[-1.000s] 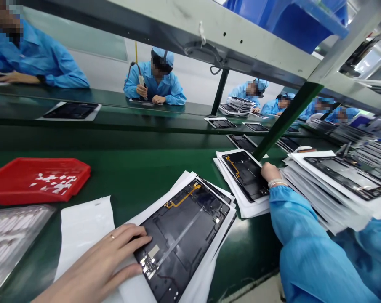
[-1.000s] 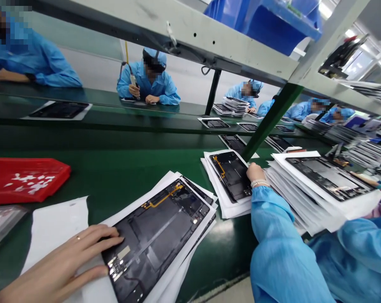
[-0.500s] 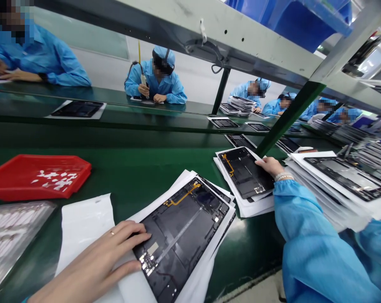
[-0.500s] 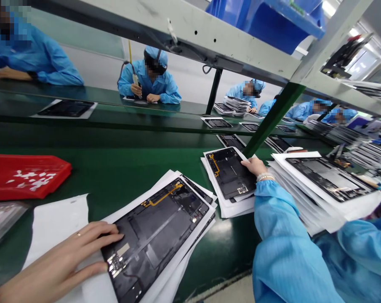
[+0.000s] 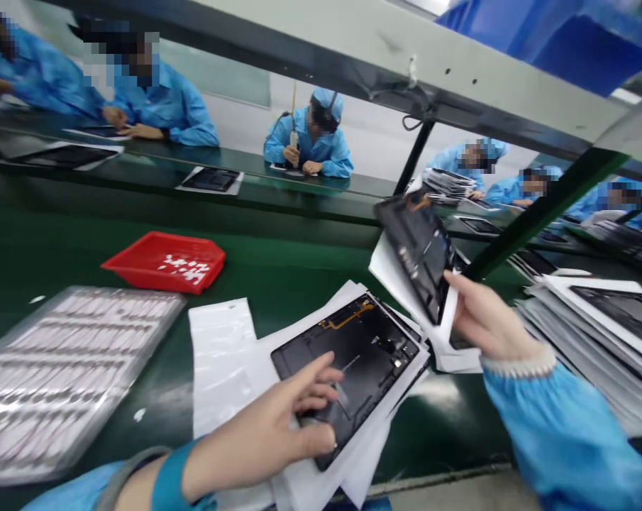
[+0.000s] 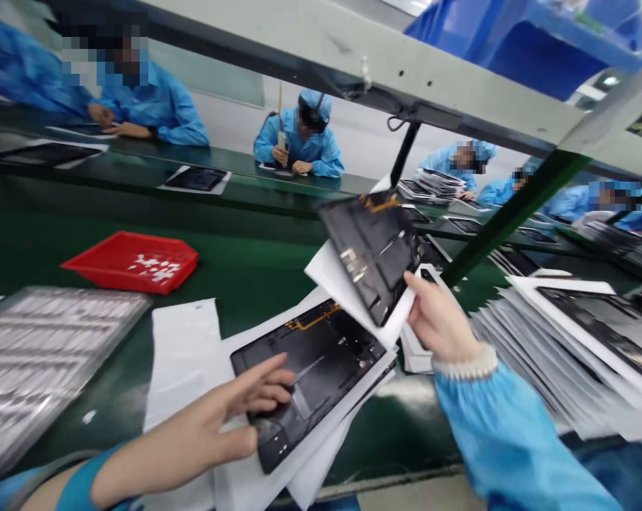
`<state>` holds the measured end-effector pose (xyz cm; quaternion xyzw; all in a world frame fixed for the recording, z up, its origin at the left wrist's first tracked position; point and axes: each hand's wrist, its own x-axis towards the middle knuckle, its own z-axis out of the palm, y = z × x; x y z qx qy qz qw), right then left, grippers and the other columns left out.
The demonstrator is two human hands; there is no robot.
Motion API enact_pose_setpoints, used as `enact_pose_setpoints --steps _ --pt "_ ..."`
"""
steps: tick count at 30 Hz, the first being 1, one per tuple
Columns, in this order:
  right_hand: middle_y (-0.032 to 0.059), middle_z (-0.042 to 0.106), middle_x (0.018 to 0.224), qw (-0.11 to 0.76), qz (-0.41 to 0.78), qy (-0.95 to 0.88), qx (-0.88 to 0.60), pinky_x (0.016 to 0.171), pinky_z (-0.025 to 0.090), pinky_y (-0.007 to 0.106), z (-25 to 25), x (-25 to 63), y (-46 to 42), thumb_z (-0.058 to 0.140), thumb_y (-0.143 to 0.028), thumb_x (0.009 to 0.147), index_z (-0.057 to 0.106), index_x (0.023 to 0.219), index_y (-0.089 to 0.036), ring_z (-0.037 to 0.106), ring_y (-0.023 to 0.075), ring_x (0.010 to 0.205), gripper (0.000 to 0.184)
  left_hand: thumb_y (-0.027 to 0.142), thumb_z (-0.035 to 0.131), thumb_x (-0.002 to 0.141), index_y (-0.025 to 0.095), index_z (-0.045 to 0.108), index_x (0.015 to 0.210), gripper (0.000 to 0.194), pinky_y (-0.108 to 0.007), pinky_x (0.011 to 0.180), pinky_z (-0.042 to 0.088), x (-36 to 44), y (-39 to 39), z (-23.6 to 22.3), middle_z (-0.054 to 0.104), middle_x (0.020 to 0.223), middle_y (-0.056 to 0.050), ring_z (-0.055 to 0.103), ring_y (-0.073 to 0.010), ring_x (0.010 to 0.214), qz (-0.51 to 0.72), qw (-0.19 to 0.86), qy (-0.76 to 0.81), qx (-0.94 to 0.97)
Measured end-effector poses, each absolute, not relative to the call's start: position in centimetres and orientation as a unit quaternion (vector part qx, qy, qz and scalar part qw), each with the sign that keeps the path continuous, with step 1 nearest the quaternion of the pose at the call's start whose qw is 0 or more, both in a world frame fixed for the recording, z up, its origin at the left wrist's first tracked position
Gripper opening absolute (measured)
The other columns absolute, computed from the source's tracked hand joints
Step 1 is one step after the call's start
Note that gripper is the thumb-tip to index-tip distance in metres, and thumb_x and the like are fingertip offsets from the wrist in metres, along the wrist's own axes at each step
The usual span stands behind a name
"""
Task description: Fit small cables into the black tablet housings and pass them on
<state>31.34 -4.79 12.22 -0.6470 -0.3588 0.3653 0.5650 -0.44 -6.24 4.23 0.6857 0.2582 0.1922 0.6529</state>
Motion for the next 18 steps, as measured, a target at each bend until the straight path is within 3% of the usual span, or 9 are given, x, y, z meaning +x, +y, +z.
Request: enact_pose_setpoints --steps 3,8,11,14,16,18 --pt "0.0059 0.071 0.084 0.554 0.512 -0.223 -0.617 0.062 0.057 0.03 8.7 25.8 -9.2 0.068 -0.029 0.078 0.064 0.096 -0.017 0.066 0.0192 0.07 0.023 0.063 0.06 0.079 0.024 0.032 0.142 0.08 -0.043 0.096 0.046 0.0 -7.1 4.6 0.052 0.132 -0.013 0.056 -0.0264 0.113 0.233 0.775 0.228 0.542" --pt "-0.0012 0.064 0.068 0.475 0.614 -0.182 -0.603 0.05 0.052 0.02 5.3 21.6 -14.3 0.08 -0.032 0.068 0.061 0.079 -0.016 0.059 0.0104 0.055 0.027 0.048 0.06 0.083 0.018 0.053 0.123 0.05 -0.035 0.085 0.049 -0.9 -5.7 4.6 0.064 0.116 -0.009 0.062 -0.0224 0.097 0.334 0.761 0.326 0.45" --pt "0.0002 0.06 0.054 0.373 0.653 -0.207 -0.626 0.042 0.044 0.018 4.8 21.6 -15.4 0.072 -0.049 0.073 0.057 0.064 -0.015 0.052 0.0079 0.043 0.039 0.047 0.051 0.086 0.015 0.054 0.114 0.042 -0.029 0.069 0.051 -1.8 -4.4 3.4 0.067 0.093 -0.006 0.063 -0.0168 0.073 0.292 0.689 0.37 0.55" --pt "0.0005 0.053 0.041 0.276 0.669 -0.251 -0.642 0.039 0.035 0.016 4.7 22.8 -15.9 0.061 -0.063 0.076 0.055 0.057 -0.014 0.048 0.0068 0.036 0.053 0.046 0.039 0.09 0.015 0.055 0.107 0.039 -0.023 0.045 0.039 -2.9 -3.5 2.8 0.057 0.061 0.002 0.05 -0.0122 0.043 0.195 0.582 0.434 0.66" --pt "-0.0024 0.044 0.033 0.251 0.661 -0.273 -0.652 0.038 0.032 0.016 4.5 24.0 -16.1 0.057 -0.069 0.075 0.056 0.056 -0.014 0.043 0.0065 0.031 0.058 0.045 0.045 0.088 0.015 0.058 0.105 0.036 -0.023 0.045 0.035 -4.1 -3.3 3.2 0.051 0.054 0.004 0.048 -0.0132 0.043 0.185 0.523 0.467 0.689" --pt "-0.0041 0.038 0.029 0.251 0.63 -0.302 -0.67 0.039 0.033 0.018 4.3 25.5 -16.3 0.056 -0.072 0.073 0.056 0.054 -0.015 0.04 0.0069 0.03 0.059 0.042 0.05 0.088 0.017 0.059 0.106 0.032 -0.024 0.053 0.036 -5.9 -3.8 4.0 0.057 0.061 0.001 0.054 -0.0157 0.056 0.206 0.423 0.501 0.727"
